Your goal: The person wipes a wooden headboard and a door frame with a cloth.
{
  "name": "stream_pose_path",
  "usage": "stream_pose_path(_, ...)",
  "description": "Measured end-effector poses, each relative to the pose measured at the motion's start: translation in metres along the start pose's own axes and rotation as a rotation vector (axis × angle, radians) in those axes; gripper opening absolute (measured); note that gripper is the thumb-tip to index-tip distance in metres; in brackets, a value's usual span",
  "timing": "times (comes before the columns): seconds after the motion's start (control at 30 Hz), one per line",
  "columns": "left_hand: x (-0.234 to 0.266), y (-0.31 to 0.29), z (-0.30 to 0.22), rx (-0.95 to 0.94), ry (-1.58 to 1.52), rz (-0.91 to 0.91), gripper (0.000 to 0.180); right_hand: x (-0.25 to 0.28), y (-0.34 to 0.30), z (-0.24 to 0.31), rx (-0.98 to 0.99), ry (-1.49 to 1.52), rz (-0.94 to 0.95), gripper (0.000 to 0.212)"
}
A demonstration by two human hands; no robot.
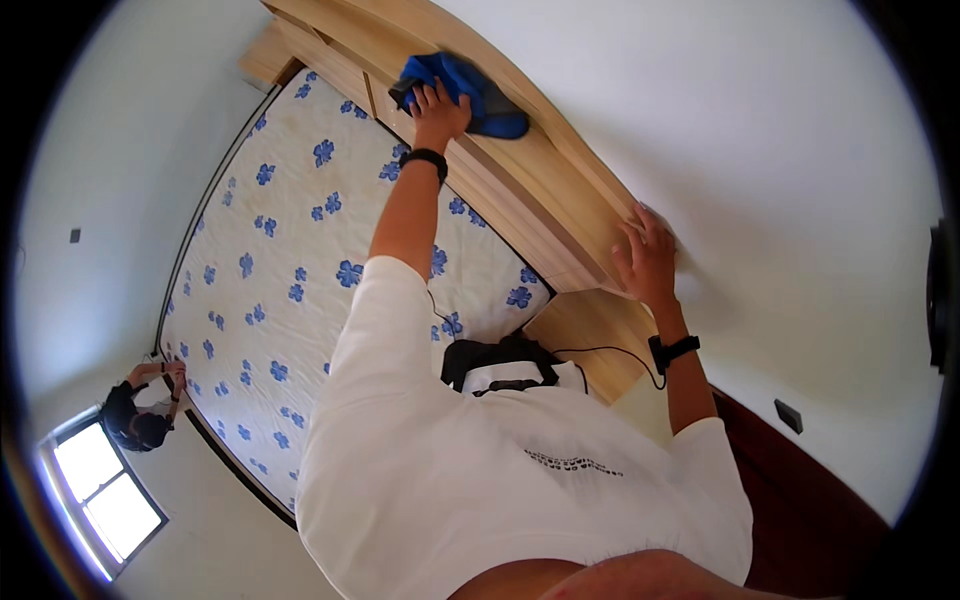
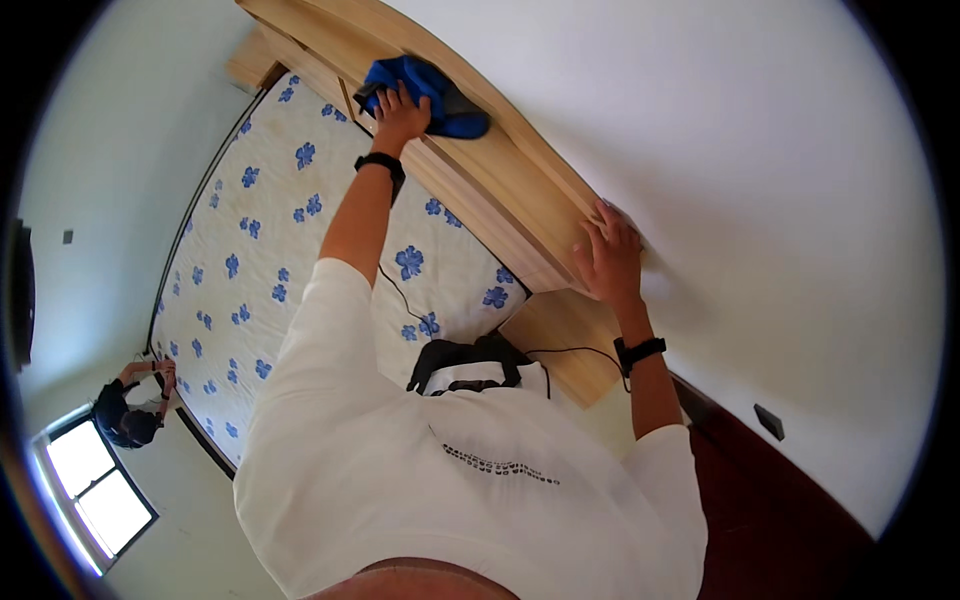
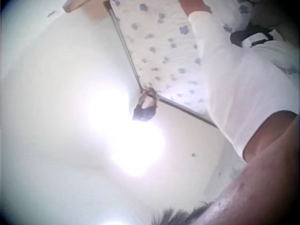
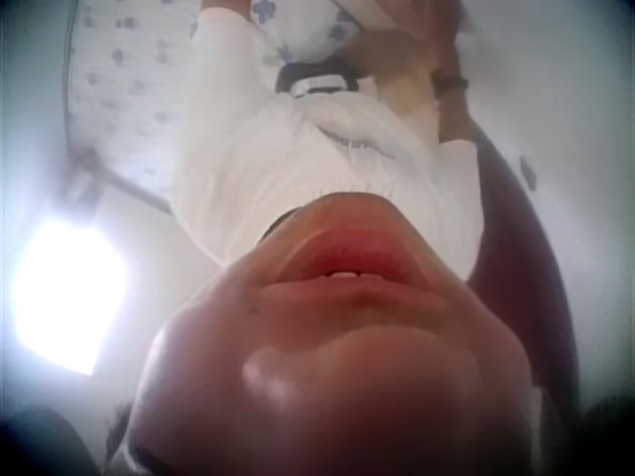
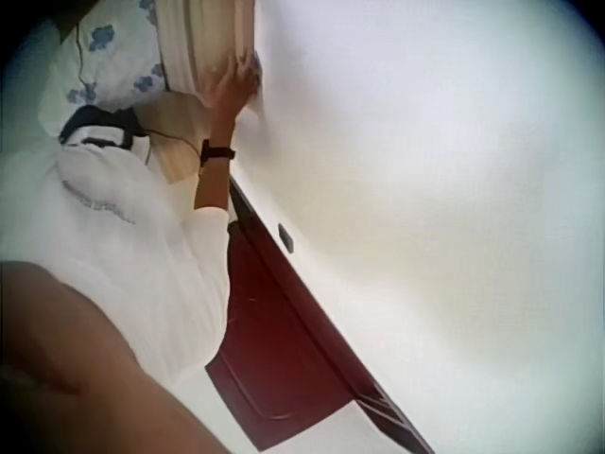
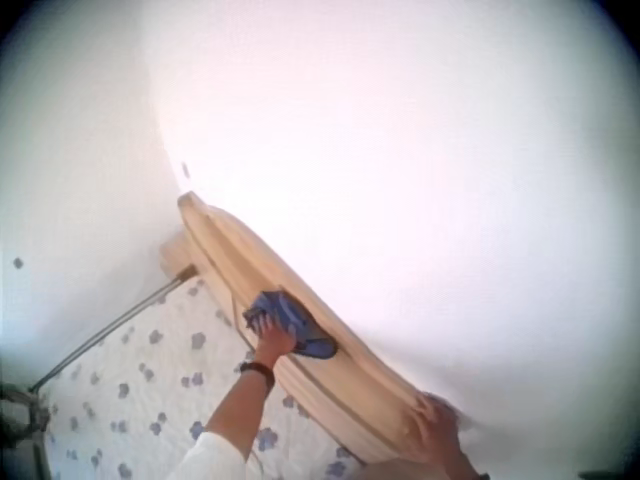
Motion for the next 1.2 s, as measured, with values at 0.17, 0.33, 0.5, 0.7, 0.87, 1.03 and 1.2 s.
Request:
stream_pose_path(0.17,-0.010,0.008,0.007,0.013,-0.043,-0.036,0.084,0.002,0.001,-0.004,0.038,-0.025,-0.026,0.035)
stream_pose_path(0.33,-0.027,-0.036,-0.055,-0.040,-0.040,0.055,0.088,0.001,-0.007,-0.018,0.018,-0.024,-0.035,0.031)
stream_pose_path(0.5,-0.053,-0.131,-0.140,-0.074,-0.053,0.101,0.087,0.011,-0.023,-0.017,0.058,0.017,-0.038,0.030)
stream_pose_path(0.7,-0.069,-0.248,-0.245,-0.256,-0.154,0.172,0.079,0.032,-0.043,-0.017,-0.030,0.019,-0.020,0.034)
stream_pose_path(0.87,-0.070,-0.302,-0.270,-0.344,-0.223,0.217,0.072,0.033,-0.057,-0.011,0.019,0.047,-0.011,0.039)
stream_pose_path(1.03,-0.059,-0.313,-0.254,-0.508,-0.062,0.023,0.056,0.030,-0.082,0.000,0.065,-0.061,0.008,0.042)
stream_pose_path(1.2,-0.035,-0.314,-0.268,-0.538,-0.088,-0.162,0.034,0.031,-0.077,-0.008,-0.015,-0.044,-0.013,0.021)
Point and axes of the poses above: each hand's wrist, its own y-axis towards the middle knuckle, its own x-axis out of the back of the hand, z = x × y, the point moved 5 cm from there along y, towards the middle knuckle, and after that the axes turned 14 degrees about -x, right-handed, at the moved point
